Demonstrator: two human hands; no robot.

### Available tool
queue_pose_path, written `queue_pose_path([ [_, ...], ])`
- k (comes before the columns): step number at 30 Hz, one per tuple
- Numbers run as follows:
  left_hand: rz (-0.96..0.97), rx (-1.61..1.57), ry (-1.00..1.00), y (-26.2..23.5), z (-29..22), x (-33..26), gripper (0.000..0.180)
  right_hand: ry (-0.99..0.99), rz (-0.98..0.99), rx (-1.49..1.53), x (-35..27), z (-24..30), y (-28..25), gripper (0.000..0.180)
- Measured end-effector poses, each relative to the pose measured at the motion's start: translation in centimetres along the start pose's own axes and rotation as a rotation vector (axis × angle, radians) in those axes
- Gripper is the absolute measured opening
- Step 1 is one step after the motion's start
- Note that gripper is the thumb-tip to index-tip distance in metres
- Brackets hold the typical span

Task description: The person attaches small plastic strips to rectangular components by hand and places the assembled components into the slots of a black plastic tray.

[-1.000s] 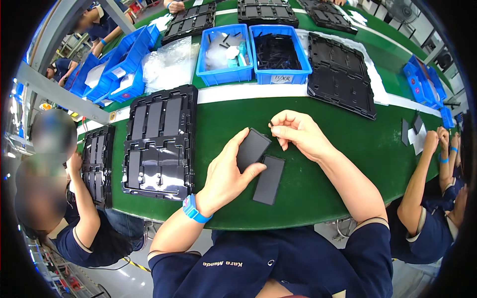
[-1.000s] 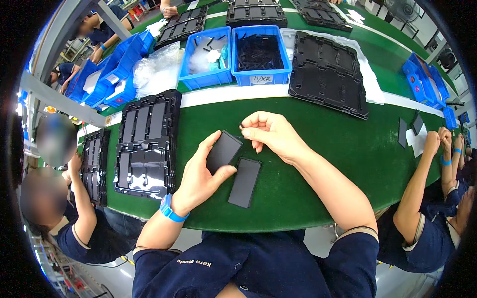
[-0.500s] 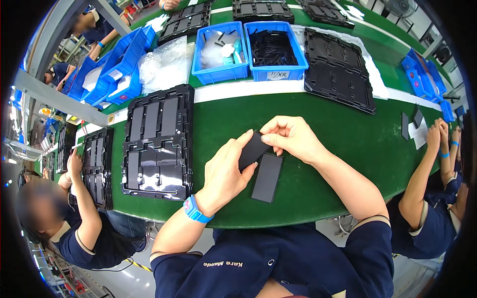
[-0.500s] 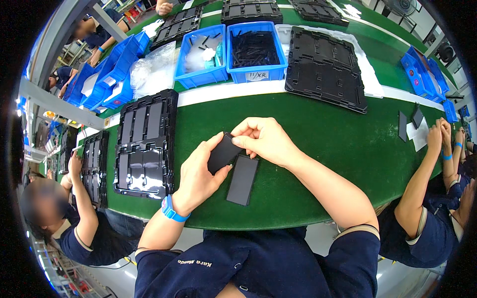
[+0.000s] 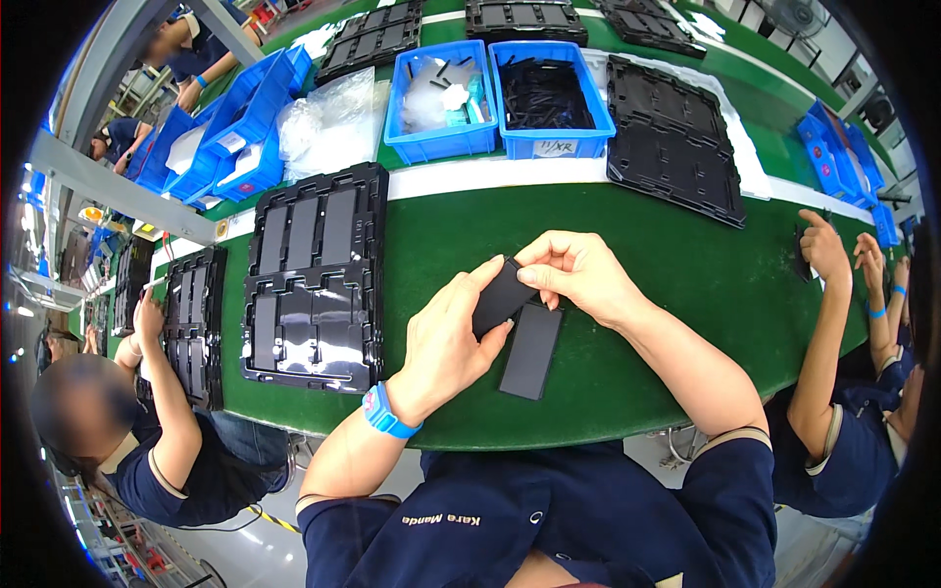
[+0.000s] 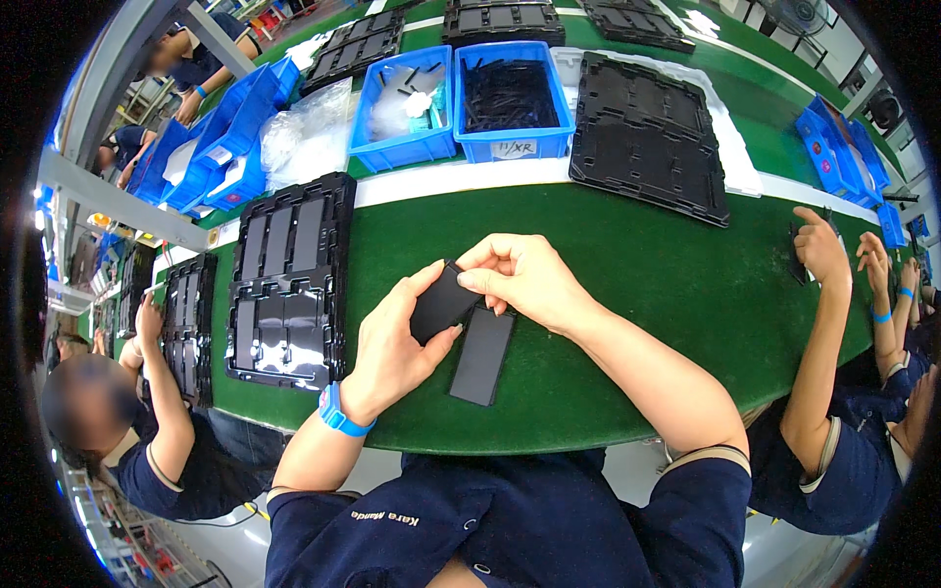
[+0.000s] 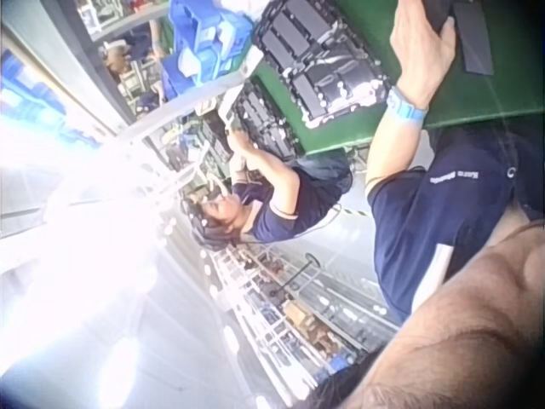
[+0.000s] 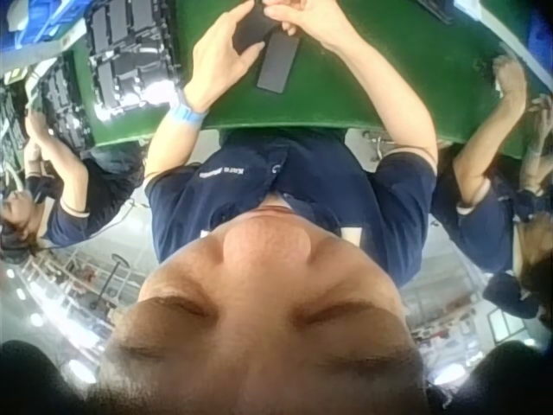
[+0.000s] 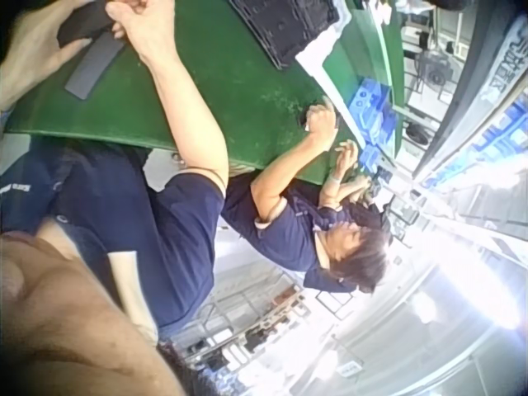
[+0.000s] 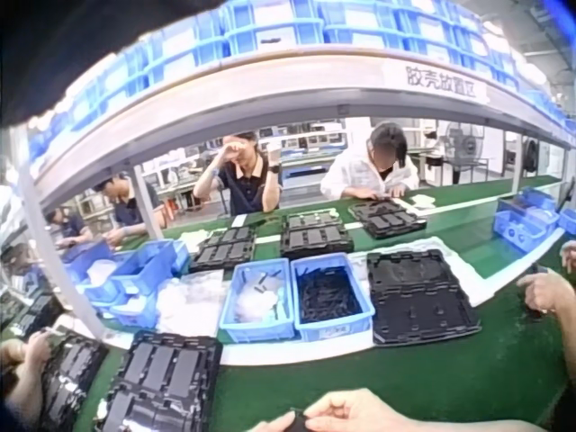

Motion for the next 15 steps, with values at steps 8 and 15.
queue_pose_path([
  [8,-0.177,-0.053,-0.064,-2.1,0.4,-0.1,0.071,-0.340,-0.177,-0.499,1.1,1.7,-2.0,0.024],
  [15,-0.603,0.379,-0.178,-9.6,1.7,-3.9,0.073,-0.660,-0.263,-1.026,0.9,1.9,1.1,0.010],
])
Point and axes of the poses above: each hand's wrist, its own x-axis towards the middle knuckle, its own y-axis out of the palm, z = x × y, the point moved 6 cm from there along x, towards the middle knuckle, and after that the axes turned 4 degrees about y, right-handed, at the moved point
